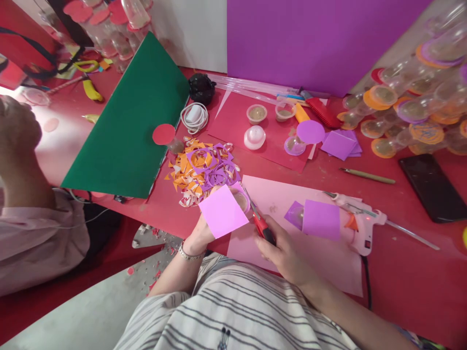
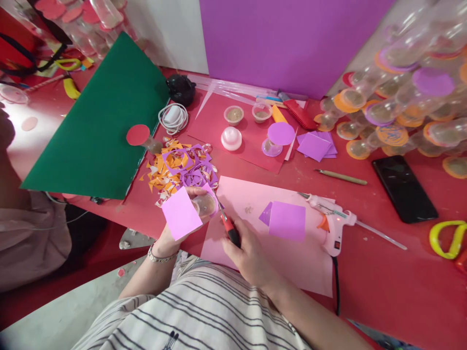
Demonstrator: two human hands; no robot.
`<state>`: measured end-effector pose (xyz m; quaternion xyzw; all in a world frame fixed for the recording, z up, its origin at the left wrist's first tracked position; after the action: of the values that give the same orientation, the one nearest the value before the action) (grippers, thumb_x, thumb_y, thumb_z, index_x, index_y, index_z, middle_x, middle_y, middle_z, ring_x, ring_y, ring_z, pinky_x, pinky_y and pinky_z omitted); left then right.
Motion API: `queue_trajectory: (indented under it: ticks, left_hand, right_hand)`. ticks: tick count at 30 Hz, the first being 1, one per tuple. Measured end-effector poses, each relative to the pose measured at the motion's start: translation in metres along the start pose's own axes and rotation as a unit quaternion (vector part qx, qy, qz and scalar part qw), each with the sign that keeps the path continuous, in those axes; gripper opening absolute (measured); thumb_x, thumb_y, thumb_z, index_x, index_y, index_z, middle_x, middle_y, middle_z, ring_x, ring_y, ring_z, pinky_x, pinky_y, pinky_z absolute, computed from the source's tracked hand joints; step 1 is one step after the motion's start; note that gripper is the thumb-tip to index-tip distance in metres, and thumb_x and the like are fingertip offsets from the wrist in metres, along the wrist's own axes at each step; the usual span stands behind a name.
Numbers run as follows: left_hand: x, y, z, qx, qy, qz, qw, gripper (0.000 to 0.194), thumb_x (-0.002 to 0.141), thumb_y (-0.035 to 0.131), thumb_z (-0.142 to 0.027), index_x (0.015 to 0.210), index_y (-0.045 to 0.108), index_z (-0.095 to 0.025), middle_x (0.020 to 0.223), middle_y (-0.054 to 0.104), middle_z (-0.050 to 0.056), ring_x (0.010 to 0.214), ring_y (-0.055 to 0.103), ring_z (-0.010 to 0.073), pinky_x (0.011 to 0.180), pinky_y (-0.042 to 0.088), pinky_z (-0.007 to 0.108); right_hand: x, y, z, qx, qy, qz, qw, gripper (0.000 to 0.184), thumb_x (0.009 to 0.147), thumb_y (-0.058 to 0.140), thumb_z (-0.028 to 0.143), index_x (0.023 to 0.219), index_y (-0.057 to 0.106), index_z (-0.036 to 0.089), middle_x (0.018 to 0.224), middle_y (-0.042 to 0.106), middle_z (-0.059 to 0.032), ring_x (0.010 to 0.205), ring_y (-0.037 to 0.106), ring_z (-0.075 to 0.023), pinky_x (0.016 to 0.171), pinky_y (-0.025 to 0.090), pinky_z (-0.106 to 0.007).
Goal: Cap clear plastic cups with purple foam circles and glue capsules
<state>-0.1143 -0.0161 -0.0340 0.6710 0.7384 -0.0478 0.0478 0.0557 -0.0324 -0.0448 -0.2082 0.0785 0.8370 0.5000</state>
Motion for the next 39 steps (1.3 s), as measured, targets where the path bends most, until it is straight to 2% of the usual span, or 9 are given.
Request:
queue_trajectory:
  ticks: [5,10,16,19,24,30,39]
  left_hand:
    - [0.001,-0.004,0.002,-0.040,0.011,0.016,0.999,0.045,0.074,0.083,-0.027,0.117,0.070,-0.028,0.122,0.064,0.005,0.116,0.062,0.0294,0.107,0.053,0.044]
    - [0.003,-0.007,0.005,-0.054,-0.012,0.036,0.998,0.051,0.072,0.085,-0.029,0.120,0.066,-0.025,0.123,0.067,0.008,0.112,0.065,0.0294,0.100,0.058,0.044]
    - [0.005,-0.009,-0.003,-0.040,0.005,0.039,0.998,0.054,0.069,0.087,-0.020,0.119,0.067,-0.025,0.122,0.068,0.007,0.111,0.065,0.0282,0.099,0.055,0.042]
    - [0.007,-0.006,-0.002,-0.041,-0.003,0.052,0.998,0.053,0.071,0.086,-0.022,0.120,0.067,-0.025,0.119,0.068,0.007,0.108,0.066,0.0277,0.098,0.055,0.042]
    - [0.008,-0.005,-0.004,0.000,0.028,0.085,0.996,0.050,0.073,0.085,-0.028,0.120,0.068,-0.023,0.126,0.064,0.010,0.122,0.060,0.0315,0.102,0.053,0.043]
    - [0.007,-0.003,-0.007,-0.003,0.018,0.110,0.994,0.048,0.076,0.083,-0.031,0.120,0.067,-0.022,0.122,0.066,0.012,0.131,0.053,0.0348,0.106,0.050,0.046]
    - [0.006,0.002,-0.001,-0.044,-0.004,0.121,0.992,0.051,0.074,0.085,-0.040,0.118,0.068,-0.023,0.126,0.066,0.011,0.124,0.059,0.0321,0.104,0.050,0.041]
  right_hand:
    - [0.001,0.003,-0.004,0.013,0.011,0.017,1.000,0.013,0.085,0.056,0.035,0.089,0.054,0.024,0.061,0.042,0.0058,0.057,0.042,-0.0146,0.055,0.038,-0.027]
    - [0.000,0.006,-0.008,0.002,0.030,0.030,0.999,0.013,0.085,0.055,0.037,0.086,0.051,0.025,0.061,0.039,0.0067,0.054,0.039,-0.0133,0.052,0.036,-0.026]
    - [0.000,0.002,-0.007,0.004,0.041,0.019,0.999,0.018,0.080,0.057,0.038,0.090,0.054,0.023,0.074,0.050,0.0020,0.061,0.044,-0.0138,0.053,0.038,-0.026]
    - [0.000,-0.001,-0.003,0.007,0.040,0.019,0.999,0.017,0.078,0.057,0.037,0.088,0.055,0.024,0.080,0.054,-0.0001,0.068,0.048,-0.0152,0.057,0.041,-0.026]
    - [0.001,-0.001,0.003,0.002,0.040,0.028,0.999,0.014,0.076,0.056,0.036,0.082,0.052,0.024,0.078,0.053,0.0002,0.071,0.049,-0.0162,0.059,0.041,-0.027]
    - [0.001,-0.002,0.001,-0.004,0.045,0.029,0.999,0.015,0.076,0.056,0.037,0.083,0.053,0.024,0.079,0.055,-0.0002,0.075,0.051,-0.0174,0.062,0.043,-0.027]
    - [0.003,0.000,-0.004,0.034,0.044,0.029,0.998,0.018,0.077,0.057,0.035,0.091,0.058,0.023,0.074,0.051,0.0017,0.070,0.049,-0.0166,0.059,0.041,-0.027]
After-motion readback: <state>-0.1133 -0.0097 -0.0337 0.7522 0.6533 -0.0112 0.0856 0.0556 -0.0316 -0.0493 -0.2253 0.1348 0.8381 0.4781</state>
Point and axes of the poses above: each hand's wrist, its own x-axis towards the middle knuckle, its own y-axis out of the palm, z = x × y, the point moved 9 cm from there along x, towards the middle knuckle
